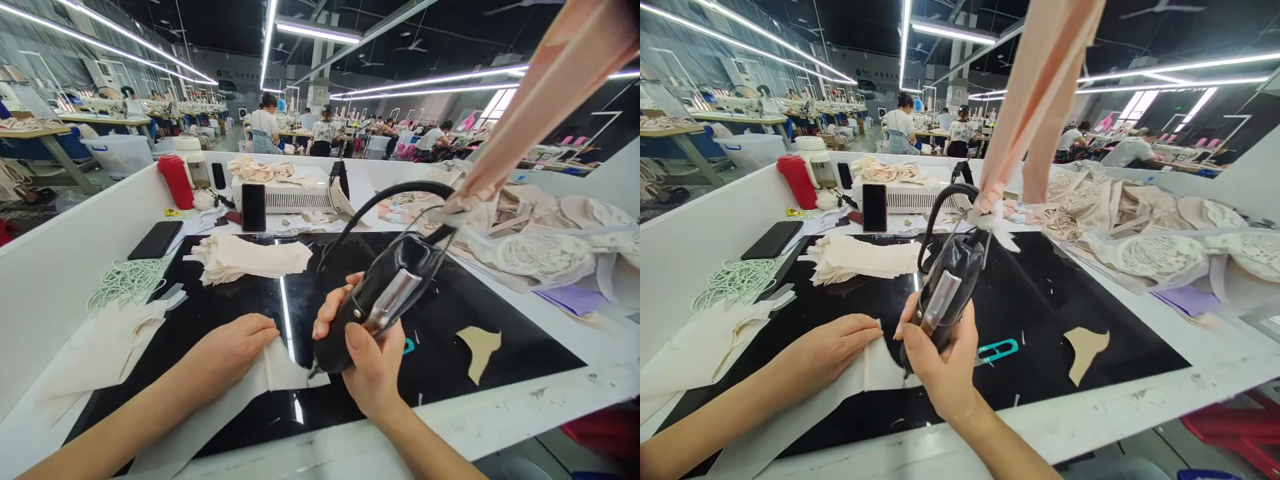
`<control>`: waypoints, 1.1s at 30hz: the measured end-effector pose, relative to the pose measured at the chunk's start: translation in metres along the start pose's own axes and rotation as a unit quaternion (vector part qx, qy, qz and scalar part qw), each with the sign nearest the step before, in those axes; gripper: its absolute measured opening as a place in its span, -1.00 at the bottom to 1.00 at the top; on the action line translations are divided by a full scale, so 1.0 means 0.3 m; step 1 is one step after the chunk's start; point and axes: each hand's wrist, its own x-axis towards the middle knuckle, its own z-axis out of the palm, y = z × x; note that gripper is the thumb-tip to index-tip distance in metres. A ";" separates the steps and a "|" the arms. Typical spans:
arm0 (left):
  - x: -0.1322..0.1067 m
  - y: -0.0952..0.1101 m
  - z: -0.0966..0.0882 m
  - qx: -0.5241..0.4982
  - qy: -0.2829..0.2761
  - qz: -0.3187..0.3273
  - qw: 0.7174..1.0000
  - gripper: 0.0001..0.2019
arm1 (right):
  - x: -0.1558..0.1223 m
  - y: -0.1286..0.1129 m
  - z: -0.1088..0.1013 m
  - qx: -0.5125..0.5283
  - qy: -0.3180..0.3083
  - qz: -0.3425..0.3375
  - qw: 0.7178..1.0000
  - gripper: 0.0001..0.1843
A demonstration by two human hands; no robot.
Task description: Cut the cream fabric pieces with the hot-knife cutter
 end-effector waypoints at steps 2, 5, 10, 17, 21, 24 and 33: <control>-0.009 0.002 0.001 0.001 0.001 0.004 1.000 -0.55 | -0.006 -0.004 -0.007 -0.007 -0.001 -0.008 1.000 -0.56; -0.021 0.006 0.000 0.012 0.007 0.007 1.000 -0.51 | -0.012 -0.008 -0.015 -0.017 -0.002 -0.013 1.000 -0.56; -0.033 0.010 0.005 0.007 0.039 0.025 0.999 -0.53 | -0.014 -0.013 -0.021 -0.017 0.002 -0.005 1.000 -0.61; -0.035 0.026 0.001 -0.040 0.058 0.002 0.998 -0.52 | 0.023 -0.026 0.006 -0.020 0.025 -0.009 0.999 -0.60; -0.034 0.031 0.012 -0.044 0.071 0.006 0.996 -0.54 | 0.080 -0.007 0.039 -0.008 0.053 -0.020 0.998 -0.64; -0.033 0.032 0.023 -0.037 0.074 0.014 0.996 -0.55 | 0.126 0.031 0.067 0.000 0.067 -0.025 0.997 -0.63; -0.037 0.035 0.045 -0.023 0.078 0.024 0.996 -0.51 | 0.184 0.117 0.128 -0.017 0.062 -0.035 0.997 -0.61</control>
